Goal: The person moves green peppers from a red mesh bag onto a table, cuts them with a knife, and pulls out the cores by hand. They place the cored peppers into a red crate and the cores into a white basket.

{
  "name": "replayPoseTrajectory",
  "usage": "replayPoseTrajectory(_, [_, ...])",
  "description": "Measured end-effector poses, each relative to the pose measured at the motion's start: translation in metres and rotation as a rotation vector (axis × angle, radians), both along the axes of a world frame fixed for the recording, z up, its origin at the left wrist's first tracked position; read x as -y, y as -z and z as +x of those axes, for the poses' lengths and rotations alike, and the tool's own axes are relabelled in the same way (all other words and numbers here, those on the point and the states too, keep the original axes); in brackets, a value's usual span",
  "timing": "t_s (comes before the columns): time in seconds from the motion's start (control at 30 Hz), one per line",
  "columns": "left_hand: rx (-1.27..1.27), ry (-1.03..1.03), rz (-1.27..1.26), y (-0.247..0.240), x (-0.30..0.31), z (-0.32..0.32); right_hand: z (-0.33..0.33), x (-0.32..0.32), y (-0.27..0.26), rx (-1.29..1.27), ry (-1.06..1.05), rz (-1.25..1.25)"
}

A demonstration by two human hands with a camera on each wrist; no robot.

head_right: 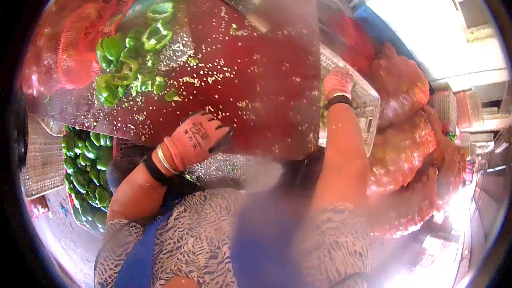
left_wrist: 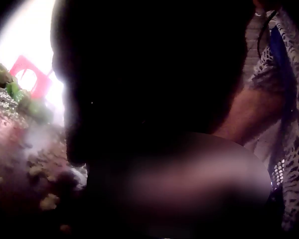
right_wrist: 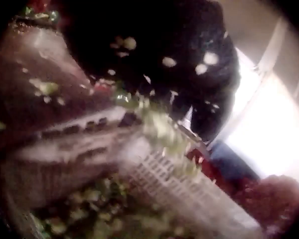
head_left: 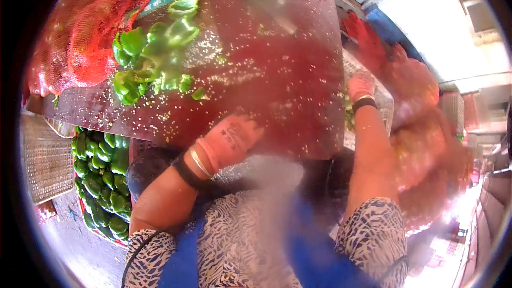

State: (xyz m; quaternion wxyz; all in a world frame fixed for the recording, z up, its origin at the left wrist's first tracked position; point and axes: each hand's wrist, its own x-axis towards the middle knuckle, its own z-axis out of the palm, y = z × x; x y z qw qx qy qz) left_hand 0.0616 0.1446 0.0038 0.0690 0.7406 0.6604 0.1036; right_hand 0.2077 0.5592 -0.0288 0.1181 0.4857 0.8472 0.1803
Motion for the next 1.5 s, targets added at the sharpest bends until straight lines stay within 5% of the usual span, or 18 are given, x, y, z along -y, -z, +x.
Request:
replayPoseTrajectory(0.13, [0.098, -0.041, 0.096, 0.010, -0.003, 0.002, 0.015, 0.108, -0.024, -0.071, -0.504, 0.169])
replayPoseTrajectory(0.27, [0.136, -0.058, 0.161, 0.016, -0.010, 0.004, -0.028, 0.247, -0.041, -0.190, -0.824, -0.439])
replayPoseTrajectory(0.4, [0.120, -0.106, 0.082, 0.004, -0.011, 0.007, -0.015, 0.196, 0.014, 0.004, -1.020, -0.142])
replayPoseTrajectory(0.47, [0.124, -0.115, 0.084, 0.002, -0.006, 0.009, 0.021, 0.141, -0.038, -0.049, -0.500, -0.155])
replayPoseTrajectory(0.53, [0.125, -0.128, 0.001, -0.004, -0.004, 0.005, 0.093, 0.044, -0.025, 0.035, -0.740, 0.440])
replayPoseTrajectory(0.57, [0.122, -0.132, 0.094, 0.003, -0.003, 0.000, 0.072, 0.069, -0.088, 0.233, -0.244, 0.131])
replayPoseTrajectory(0.6, [0.125, -0.131, 0.177, 0.015, -0.002, 0.000, 0.095, 0.035, -0.070, -0.046, -0.308, 0.235])
replayPoseTrajectory(0.7, [0.102, -0.082, 0.202, 0.021, -0.002, 0.000, 0.087, 0.090, -0.093, -0.316, -0.207, -0.199])
replayPoseTrajectory(0.77, [0.125, 0.058, 0.149, 0.047, -0.014, -0.009, 0.055, 0.146, -0.108, -0.363, -0.175, -0.765])
replayPoseTrajectory(0.8, [0.204, -0.073, 0.311, 0.040, -0.007, -0.007, 0.054, 0.142, -0.075, -0.339, -0.427, -0.781])
replayPoseTrajectory(0.87, [0.277, -0.267, 0.536, 0.030, 0.000, -0.008, 0.033, 0.183, -0.086, -0.319, -0.406, -0.930])
replayPoseTrajectory(0.9, [0.292, -0.334, 0.383, -0.007, 0.010, -0.008, 0.035, 0.148, -0.053, -0.141, -0.451, -0.354])
replayPoseTrajectory(1.0, [0.326, -0.457, 0.788, -0.059, 0.040, -0.008, -0.006, 0.190, -0.114, -0.499, -0.548, 0.080])
replayPoseTrajectory(1.1, [0.196, -0.622, 0.793, -0.101, 0.089, -0.012, -0.043, 0.198, -0.119, -0.649, -0.593, -0.816])
replayPoseTrajectory(1.2, [0.237, -0.870, 0.796, -0.105, 0.189, -0.005, -0.068, 0.250, -0.087, -0.135, -0.970, -0.570])
replayPoseTrajectory(1.33, [0.514, -1.324, 0.915, -0.035, 0.329, 0.051, -0.083, 0.257, 0.018, -0.292, -0.936, -0.755])
replayPoseTrajectory(1.4, [0.473, -1.774, 0.743, 0.006, 0.382, 0.100, -0.064, 0.322, -0.015, -0.051, -0.887, -0.490])
replayPoseTrajectory(1.5, [0.370, -2.254, 0.512, 0.069, 0.445, 0.182, -0.060, 0.315, -0.001, -0.182, -0.934, -0.488])
